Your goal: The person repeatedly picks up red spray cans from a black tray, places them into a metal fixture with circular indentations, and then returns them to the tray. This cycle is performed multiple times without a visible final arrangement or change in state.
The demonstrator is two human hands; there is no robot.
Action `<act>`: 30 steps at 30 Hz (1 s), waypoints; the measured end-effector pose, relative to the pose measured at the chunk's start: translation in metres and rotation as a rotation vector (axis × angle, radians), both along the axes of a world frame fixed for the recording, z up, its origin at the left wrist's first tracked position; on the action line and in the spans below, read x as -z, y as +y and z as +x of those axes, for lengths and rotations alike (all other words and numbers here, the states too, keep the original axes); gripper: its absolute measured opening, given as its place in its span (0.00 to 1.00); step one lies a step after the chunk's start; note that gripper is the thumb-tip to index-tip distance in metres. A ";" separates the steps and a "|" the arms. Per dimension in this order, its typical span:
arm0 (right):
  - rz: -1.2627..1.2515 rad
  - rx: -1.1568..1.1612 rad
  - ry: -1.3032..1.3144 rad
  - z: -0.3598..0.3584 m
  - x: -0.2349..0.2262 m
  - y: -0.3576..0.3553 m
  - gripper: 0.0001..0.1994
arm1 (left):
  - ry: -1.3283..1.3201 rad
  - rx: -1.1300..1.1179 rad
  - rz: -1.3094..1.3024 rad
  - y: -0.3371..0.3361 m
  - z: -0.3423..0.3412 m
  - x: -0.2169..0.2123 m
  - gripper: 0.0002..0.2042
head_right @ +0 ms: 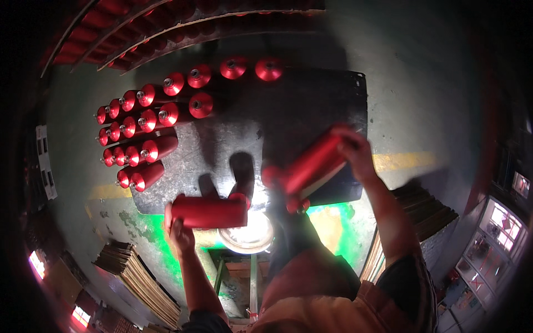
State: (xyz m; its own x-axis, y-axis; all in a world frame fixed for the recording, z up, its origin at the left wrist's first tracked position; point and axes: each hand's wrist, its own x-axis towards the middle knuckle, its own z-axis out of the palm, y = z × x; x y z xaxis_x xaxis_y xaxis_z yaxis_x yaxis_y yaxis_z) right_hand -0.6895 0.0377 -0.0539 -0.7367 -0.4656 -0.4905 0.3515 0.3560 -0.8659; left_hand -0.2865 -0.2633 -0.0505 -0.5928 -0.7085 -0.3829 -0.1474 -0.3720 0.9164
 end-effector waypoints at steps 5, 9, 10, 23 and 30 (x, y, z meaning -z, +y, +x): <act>-0.271 -0.373 -0.934 0.153 -0.009 -0.002 0.21 | 0.372 -0.187 0.838 0.088 0.135 -0.004 0.30; -0.330 -0.530 -1.478 0.283 0.013 0.011 0.22 | 0.467 -0.305 1.143 0.178 0.233 0.024 0.31; -0.148 -0.505 -1.571 0.313 0.020 0.022 0.22 | 0.502 -0.348 1.227 0.197 0.257 0.033 0.31; -0.545 -0.738 -1.240 0.496 0.087 0.056 0.19 | 1.075 -0.352 1.430 0.294 0.360 0.076 0.28; -0.273 -1.057 -1.141 0.498 0.093 0.066 0.20 | 0.983 -0.420 1.353 0.315 0.376 0.093 0.26</act>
